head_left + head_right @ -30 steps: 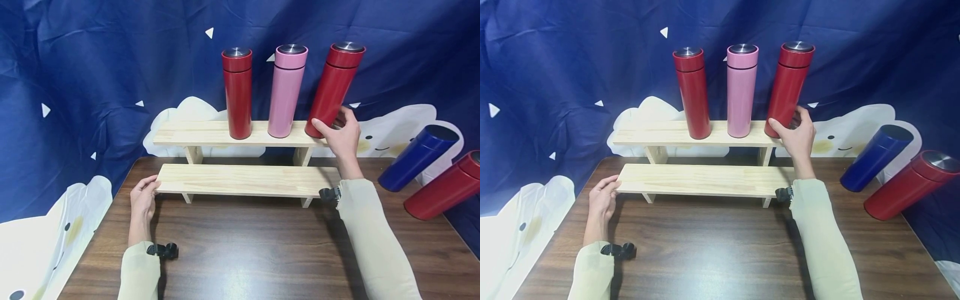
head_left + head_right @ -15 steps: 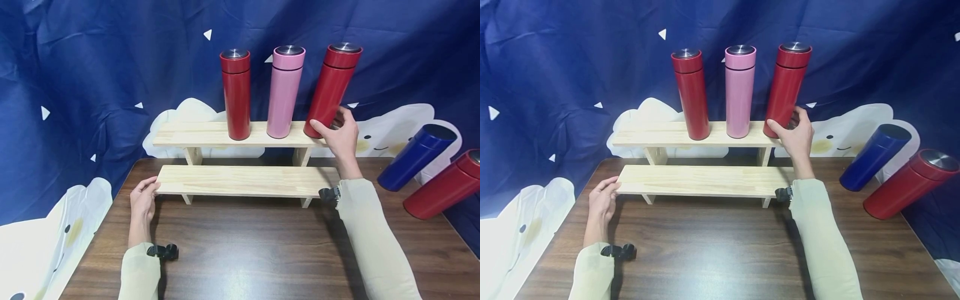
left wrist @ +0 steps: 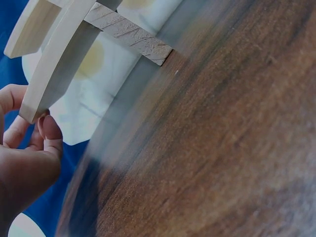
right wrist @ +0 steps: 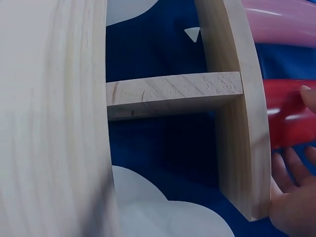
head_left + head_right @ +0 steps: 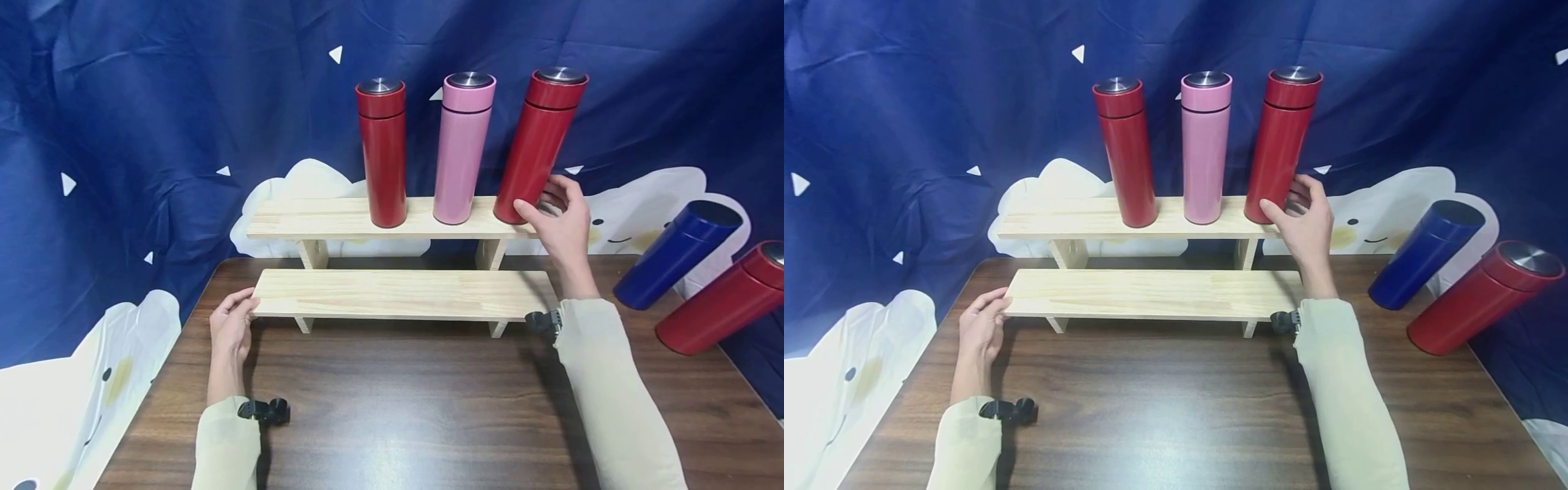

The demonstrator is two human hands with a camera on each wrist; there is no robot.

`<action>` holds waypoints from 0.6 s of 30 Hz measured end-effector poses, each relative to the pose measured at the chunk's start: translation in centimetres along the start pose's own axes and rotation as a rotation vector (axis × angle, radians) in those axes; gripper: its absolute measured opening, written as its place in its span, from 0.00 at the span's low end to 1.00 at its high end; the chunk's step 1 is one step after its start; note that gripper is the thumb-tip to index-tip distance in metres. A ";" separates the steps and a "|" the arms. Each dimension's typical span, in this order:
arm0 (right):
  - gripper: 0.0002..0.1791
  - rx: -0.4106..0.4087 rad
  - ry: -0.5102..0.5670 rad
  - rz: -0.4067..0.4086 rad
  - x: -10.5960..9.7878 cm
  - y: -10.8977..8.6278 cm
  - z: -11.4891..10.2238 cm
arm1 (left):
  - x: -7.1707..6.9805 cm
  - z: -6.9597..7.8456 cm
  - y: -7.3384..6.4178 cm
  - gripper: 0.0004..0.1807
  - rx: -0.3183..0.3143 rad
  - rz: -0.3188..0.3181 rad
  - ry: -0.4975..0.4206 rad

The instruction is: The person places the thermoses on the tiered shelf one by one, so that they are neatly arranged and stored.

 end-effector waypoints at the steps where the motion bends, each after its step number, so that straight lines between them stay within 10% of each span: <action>1: 0.34 -0.006 0.012 0.007 -0.1 -0.1 -0.1 | 0.0 0.0 0.0 0.14 0.000 0.000 0.001; 18: 0.28 0.062 0.148 0.138 -3.8 -0.8 1.9 | 0.0 -0.1 0.0 0.13 0.001 0.003 0.010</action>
Point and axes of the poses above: each hand's wrist, its own y-axis towards the middle knuckle, its own x-axis out of the palm, z = x × y, the point moved 10 cm from there along y, towards the middle knuckle, and after that the axes turned 15 degrees about -y, right-handed, at the moved point
